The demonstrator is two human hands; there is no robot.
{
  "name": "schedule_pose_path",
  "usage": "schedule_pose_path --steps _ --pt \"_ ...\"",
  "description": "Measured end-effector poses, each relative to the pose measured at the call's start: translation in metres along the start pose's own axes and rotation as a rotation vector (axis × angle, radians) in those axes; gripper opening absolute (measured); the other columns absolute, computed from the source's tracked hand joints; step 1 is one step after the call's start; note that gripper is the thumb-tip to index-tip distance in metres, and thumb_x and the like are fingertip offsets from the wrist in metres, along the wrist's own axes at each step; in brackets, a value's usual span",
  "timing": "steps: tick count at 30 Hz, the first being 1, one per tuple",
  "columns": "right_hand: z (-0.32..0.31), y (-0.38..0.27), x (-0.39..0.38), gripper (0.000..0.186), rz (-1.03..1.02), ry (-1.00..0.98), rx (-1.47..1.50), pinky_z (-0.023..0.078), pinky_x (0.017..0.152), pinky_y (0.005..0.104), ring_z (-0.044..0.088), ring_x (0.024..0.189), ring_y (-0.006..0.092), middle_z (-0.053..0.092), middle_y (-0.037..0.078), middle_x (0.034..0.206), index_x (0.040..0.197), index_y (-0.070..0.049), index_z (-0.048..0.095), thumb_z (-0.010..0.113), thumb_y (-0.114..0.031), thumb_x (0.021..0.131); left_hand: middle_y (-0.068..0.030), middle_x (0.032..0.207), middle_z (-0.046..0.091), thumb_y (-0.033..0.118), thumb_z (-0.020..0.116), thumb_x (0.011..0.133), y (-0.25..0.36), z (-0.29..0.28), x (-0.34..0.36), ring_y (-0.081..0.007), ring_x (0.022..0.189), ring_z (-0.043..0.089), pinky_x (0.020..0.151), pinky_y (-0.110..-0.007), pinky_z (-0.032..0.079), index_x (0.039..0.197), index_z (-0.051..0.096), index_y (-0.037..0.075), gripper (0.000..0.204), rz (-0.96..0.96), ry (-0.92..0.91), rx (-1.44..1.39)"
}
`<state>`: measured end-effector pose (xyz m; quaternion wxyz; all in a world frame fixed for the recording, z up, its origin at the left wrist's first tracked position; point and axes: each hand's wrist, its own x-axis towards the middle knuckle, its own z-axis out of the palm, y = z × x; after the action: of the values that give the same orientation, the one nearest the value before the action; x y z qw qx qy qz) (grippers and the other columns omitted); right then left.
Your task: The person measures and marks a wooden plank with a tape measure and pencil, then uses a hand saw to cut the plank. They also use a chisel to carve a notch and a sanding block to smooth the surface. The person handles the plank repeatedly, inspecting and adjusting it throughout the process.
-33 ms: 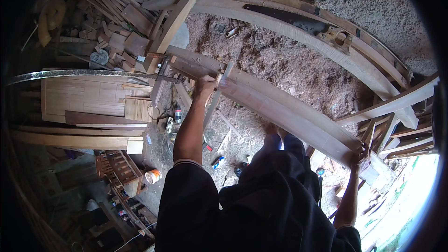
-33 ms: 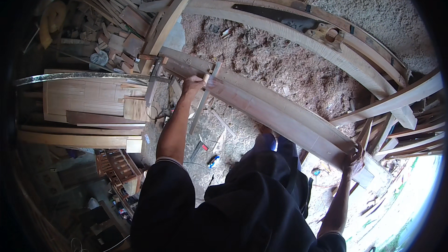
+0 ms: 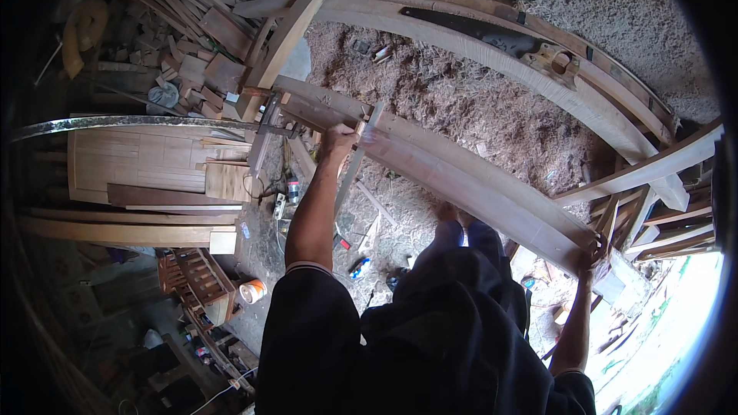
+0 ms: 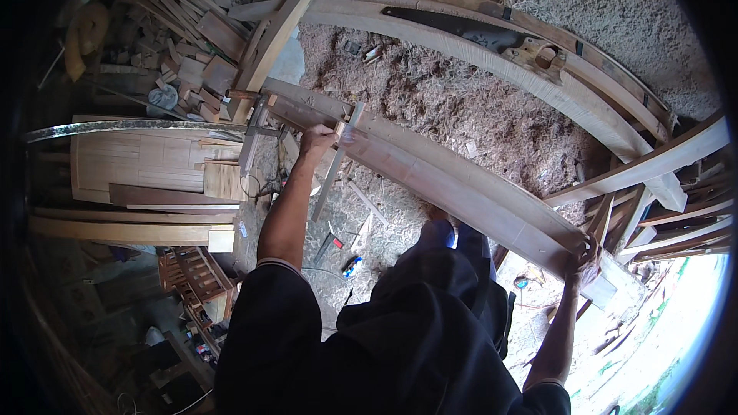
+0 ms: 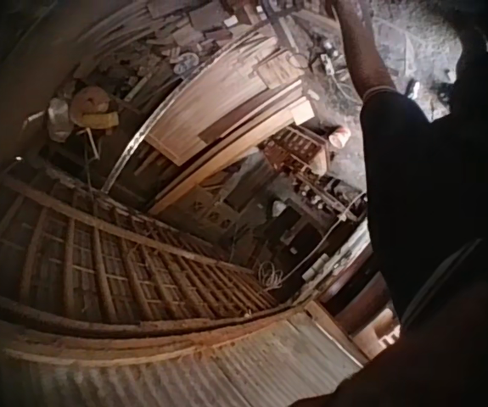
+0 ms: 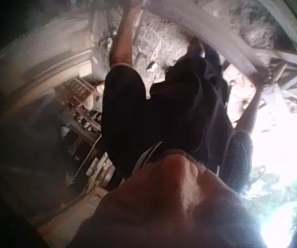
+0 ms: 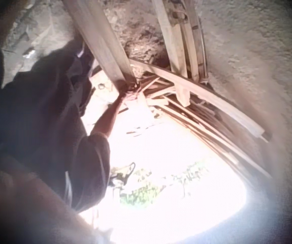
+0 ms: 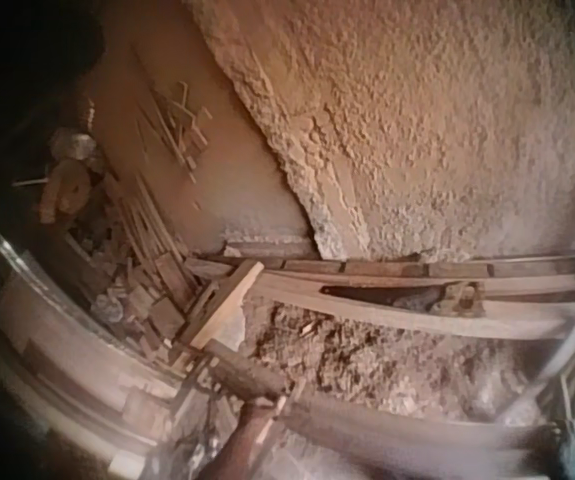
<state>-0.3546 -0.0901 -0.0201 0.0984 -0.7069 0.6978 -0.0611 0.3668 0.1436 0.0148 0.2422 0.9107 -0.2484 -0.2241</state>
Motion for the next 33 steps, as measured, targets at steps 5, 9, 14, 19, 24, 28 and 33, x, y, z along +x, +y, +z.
schedule_pose_path --steps 5,9,14,19,24,28,33 --pt "0.002 0.005 -0.001 0.037 -0.056 0.043 0.050 0.050 0.083 0.0436 0.067 0.101 0.0244 0.067 0.005 0.114 0.128 -0.020 0.064 0.050 -0.029 0.094 -0.0111 0.085 0.075 0.021 0.081 0.076 0.001 -0.002 0.000 -0.0172 0.078 0.069 0.074 -0.032 0.054 0.093 0.076 0.000 0.028 -0.022 -0.021 0.016" --pt "0.006 -0.001 0.003 0.037 0.011 0.022 0.043 0.049 0.085 0.0435 0.066 0.102 0.0239 0.066 0.004 0.115 0.127 -0.020 0.064 0.051 -0.029 0.094 -0.0114 0.086 0.075 0.022 0.081 0.076 0.002 -0.003 0.008 -0.0176 0.078 0.070 0.074 -0.032 0.054 0.094 0.076 0.000 0.028 -0.005 -0.033 0.027" --pt "0.006 -0.005 0.004 0.036 0.027 0.026 0.071 0.048 0.087 0.0435 0.066 0.101 0.0235 0.066 0.005 0.115 0.127 -0.021 0.064 0.052 -0.027 0.094 -0.0112 0.086 0.076 0.023 0.081 0.077 0.003 -0.002 0.009 -0.0179 0.078 0.070 0.074 -0.032 0.055 0.095 0.076 0.000 0.030 -0.018 -0.006 0.005" --pt "0.004 -0.007 0.004 0.035 0.032 0.007 0.037 0.048 0.087 0.0441 0.066 0.101 0.0237 0.066 0.005 0.115 0.126 -0.021 0.064 0.053 -0.026 0.093 -0.0103 0.084 0.076 0.024 0.082 0.076 0.004 -0.002 0.009 -0.0166 0.076 0.070 0.072 -0.031 0.055 0.092 0.077 0.001 0.029 0.033 -0.017 -0.022" --pt "0.004 -0.010 0.004 0.037 0.037 0.017 0.057 0.048 0.090 0.0441 0.064 0.106 0.0250 0.066 0.006 0.116 0.126 -0.021 0.063 0.054 -0.023 0.091 -0.0096 0.081 0.076 0.024 0.082 0.075 0.002 0.000 0.015 -0.0156 0.072 0.070 0.070 -0.030 0.055 0.089 0.078 0.001 0.027 -0.012 0.005 0.012" --pt "0.000 -0.013 0.005 0.038 0.054 -0.002 0.040 0.047 0.092 0.0452 0.063 0.110 0.0265 0.065 0.007 0.119 0.126 -0.022 0.063 0.054 -0.023 0.089 -0.0104 0.081 0.076 0.025 0.083 0.074 0.000 0.000 0.020 -0.0163 0.072 0.070 0.071 -0.030 0.054 0.089 0.077 0.001 0.029 -0.015 -0.028 0.007" --pt "-0.008 -0.019 0.005 0.041 0.050 -0.046 -0.005 0.044 0.097 0.0461 0.060 0.118 0.0282 0.062 0.007 0.128 0.128 -0.021 0.063 0.053 -0.026 0.089 -0.0097 0.082 0.076 0.023 0.082 0.075 -0.001 -0.001 0.025 -0.0164 0.073 0.070 0.072 -0.031 0.054 0.091 0.077 0.001 0.028 0.002 -0.066 0.067"
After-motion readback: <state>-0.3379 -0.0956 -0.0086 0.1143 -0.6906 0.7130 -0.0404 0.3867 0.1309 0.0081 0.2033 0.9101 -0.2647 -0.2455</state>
